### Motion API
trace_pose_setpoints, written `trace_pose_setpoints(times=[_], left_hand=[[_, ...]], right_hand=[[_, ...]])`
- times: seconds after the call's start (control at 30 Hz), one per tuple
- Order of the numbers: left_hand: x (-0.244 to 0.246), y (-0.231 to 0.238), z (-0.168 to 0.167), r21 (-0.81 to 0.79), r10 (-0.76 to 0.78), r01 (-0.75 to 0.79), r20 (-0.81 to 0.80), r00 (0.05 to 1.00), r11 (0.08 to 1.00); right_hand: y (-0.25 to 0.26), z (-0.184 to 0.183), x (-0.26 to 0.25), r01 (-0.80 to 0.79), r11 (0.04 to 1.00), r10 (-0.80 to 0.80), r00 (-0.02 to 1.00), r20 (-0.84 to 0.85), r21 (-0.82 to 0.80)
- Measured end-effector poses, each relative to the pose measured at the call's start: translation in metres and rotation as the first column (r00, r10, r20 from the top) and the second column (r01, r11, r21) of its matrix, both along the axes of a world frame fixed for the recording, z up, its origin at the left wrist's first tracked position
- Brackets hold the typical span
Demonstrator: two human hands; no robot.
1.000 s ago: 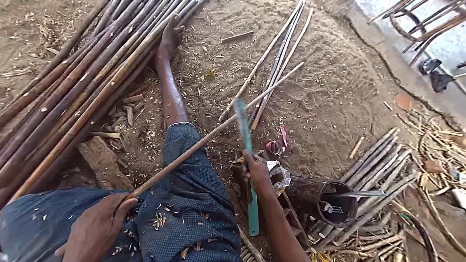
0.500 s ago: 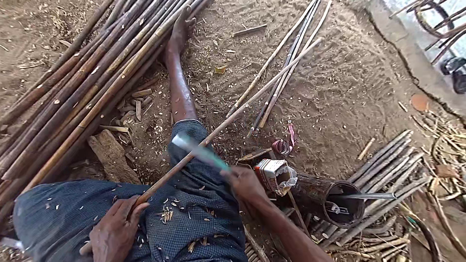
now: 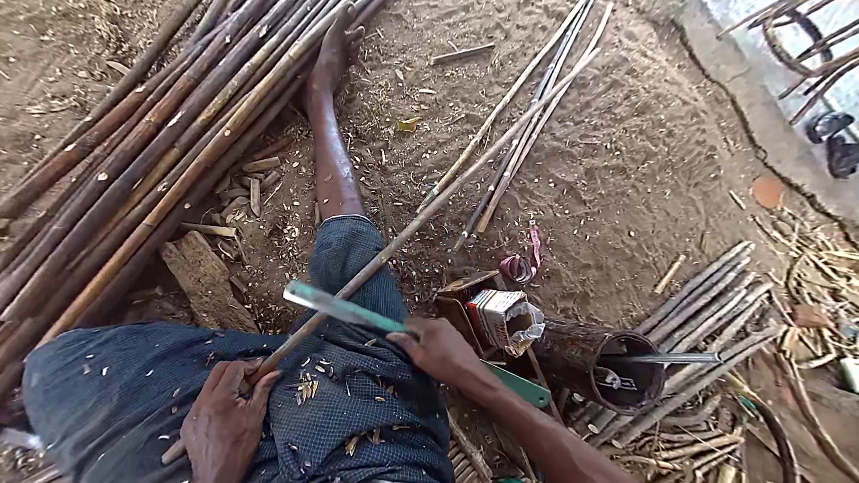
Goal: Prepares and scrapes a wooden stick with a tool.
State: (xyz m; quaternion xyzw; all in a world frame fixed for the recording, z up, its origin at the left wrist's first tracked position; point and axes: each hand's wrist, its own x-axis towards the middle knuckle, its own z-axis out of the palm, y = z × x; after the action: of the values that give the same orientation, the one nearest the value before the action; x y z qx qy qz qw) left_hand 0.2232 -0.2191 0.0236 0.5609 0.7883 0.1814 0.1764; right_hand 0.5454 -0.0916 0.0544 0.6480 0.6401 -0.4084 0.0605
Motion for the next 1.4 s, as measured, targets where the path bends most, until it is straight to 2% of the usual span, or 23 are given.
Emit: trace_pose_setpoints(times=[0.1, 0.13, 0.17, 0.27, 0.3, 0.4, 0.43, 0.53, 0.57, 0.67, 0.7, 0.73, 0.83, 0.87, 0.93, 0.97, 1.0, 1.1, 1.13, 1.23, 1.27, 1.37, 1.4], left_hand=[[0.003, 0.003, -0.002, 0.002, 0.002, -0.002, 0.027, 1.000, 1.000], [0.006, 0.000, -0.002, 0.000, 0.007, -0.007, 0.023, 1.000, 1.000], [0.007, 0.000, -0.002, 0.003, 0.016, -0.016, 0.013, 1.000, 1.000], [0.007, -0.003, 0.000, -0.006, 0.024, -0.024, 0.002, 1.000, 1.000], [0.006, -0.003, -0.001, -0.009, 0.019, -0.019, 0.000, 1.000, 1.000], [0.008, -0.008, -0.004, -0.012, 0.018, -0.018, 0.039, 0.999, 1.000], [0.009, -0.010, -0.005, -0.017, 0.022, -0.021, 0.047, 0.999, 1.000], [0.003, -0.012, -0.006, -0.040, 0.030, -0.027, 0.078, 0.996, 0.999], [0.000, -0.010, -0.007, -0.050, 0.025, -0.021, 0.090, 0.996, 0.999], [0.000, -0.003, -0.012, -0.041, 0.021, -0.017, 0.111, 0.994, 0.999], [0.001, -0.003, -0.011, -0.048, 0.026, -0.021, 0.108, 0.994, 0.999], [0.001, -0.001, -0.011, -0.045, 0.033, -0.029, 0.105, 0.994, 0.999], [-0.004, -0.002, -0.010, -0.065, 0.025, -0.016, 0.127, 0.992, 0.998], [-0.006, 0.000, -0.010, -0.068, 0.009, 0.001, 0.140, 0.990, 0.998], [-0.006, 0.004, -0.011, -0.064, -0.012, 0.022, 0.155, 0.988, 0.998], [-0.005, 0.002, -0.012, -0.060, -0.009, 0.018, 0.151, 0.989, 0.998], [-0.004, 0.002, -0.012, -0.055, -0.003, 0.011, 0.147, 0.989, 0.998], [-0.007, -0.001, -0.010, -0.061, -0.009, 0.018, 0.140, 0.990, 0.998], [-0.009, 0.000, -0.011, -0.065, -0.025, 0.034, 0.144, 0.989, 0.997], [-0.009, 0.004, -0.016, -0.076, -0.061, 0.073, 0.158, 0.986, 0.994], [-0.009, 0.004, -0.016, -0.088, -0.071, 0.087, 0.167, 0.983, 0.992], [-0.017, 0.008, -0.015, -0.119, -0.081, 0.104, 0.182, 0.980, 0.987], [-0.020, 0.009, -0.016, -0.126, -0.087, 0.113, 0.191, 0.978, 0.986]], right_hand=[[0.028, -0.012, 0.032, 0.372, 0.925, -0.364, 0.925, -0.104, 0.072], [0.027, -0.017, 0.037, 0.421, 0.901, -0.409, 0.905, -0.118, 0.104], [0.019, -0.013, 0.031, 0.371, 0.923, -0.361, 0.927, -0.105, 0.099], [-0.005, 0.005, -0.001, -0.056, 0.998, 0.055, 0.997, 0.051, 0.022], [-0.002, 0.007, 0.001, -0.008, 1.000, 0.007, 0.999, 0.052, 0.030], [0.015, -0.004, 0.032, 0.404, 0.909, -0.400, 0.914, -0.061, 0.099], [0.011, -0.007, 0.033, 0.402, 0.911, -0.397, 0.916, -0.062, 0.090], [-0.006, 0.005, -0.002, -0.032, 0.999, 0.032, 0.999, 0.034, -0.001], [-0.006, 0.005, -0.003, -0.064, 0.998, 0.063, 0.996, 0.059, 0.007], [0.019, -0.005, 0.033, 0.378, 0.921, -0.371, 0.925, -0.083, 0.093], [0.017, -0.014, 0.042, 0.448, 0.887, -0.438, 0.893, -0.102, 0.116], [0.013, -0.016, 0.039, 0.396, 0.910, -0.388, 0.918, -0.082, 0.120], [-0.007, -0.007, 0.011, -0.013, 0.999, 0.010, 0.998, 0.056, 0.052], [-0.003, -0.005, 0.013, 0.041, 0.998, -0.043, 0.998, 0.048, 0.038], [0.013, -0.008, 0.032, 0.343, 0.936, -0.340, 0.939, -0.044, 0.080], [0.014, -0.014, 0.040, 0.420, 0.901, -0.414, 0.907, -0.073, 0.106], [0.010, -0.016, 0.040, 0.379, 0.919, -0.374, 0.925, -0.065, 0.110], [-0.004, -0.006, 0.017, -0.021, 0.999, 0.019, 0.999, 0.048, 0.036], [0.000, -0.003, 0.019, 0.026, 0.999, -0.027, 0.999, 0.038, 0.024], [0.020, -0.009, 0.043, 0.409, 0.906, -0.401, 0.912, -0.091, 0.106], [0.018, -0.011, 0.040, 0.394, 0.912, -0.386, 0.918, -0.091, 0.112], [-0.001, -0.010, 0.015, -0.039, 0.995, 0.036, 0.999, 0.034, 0.087], [0.003, -0.007, 0.016, 0.012, 0.997, -0.013, 1.000, 0.009, 0.071]])
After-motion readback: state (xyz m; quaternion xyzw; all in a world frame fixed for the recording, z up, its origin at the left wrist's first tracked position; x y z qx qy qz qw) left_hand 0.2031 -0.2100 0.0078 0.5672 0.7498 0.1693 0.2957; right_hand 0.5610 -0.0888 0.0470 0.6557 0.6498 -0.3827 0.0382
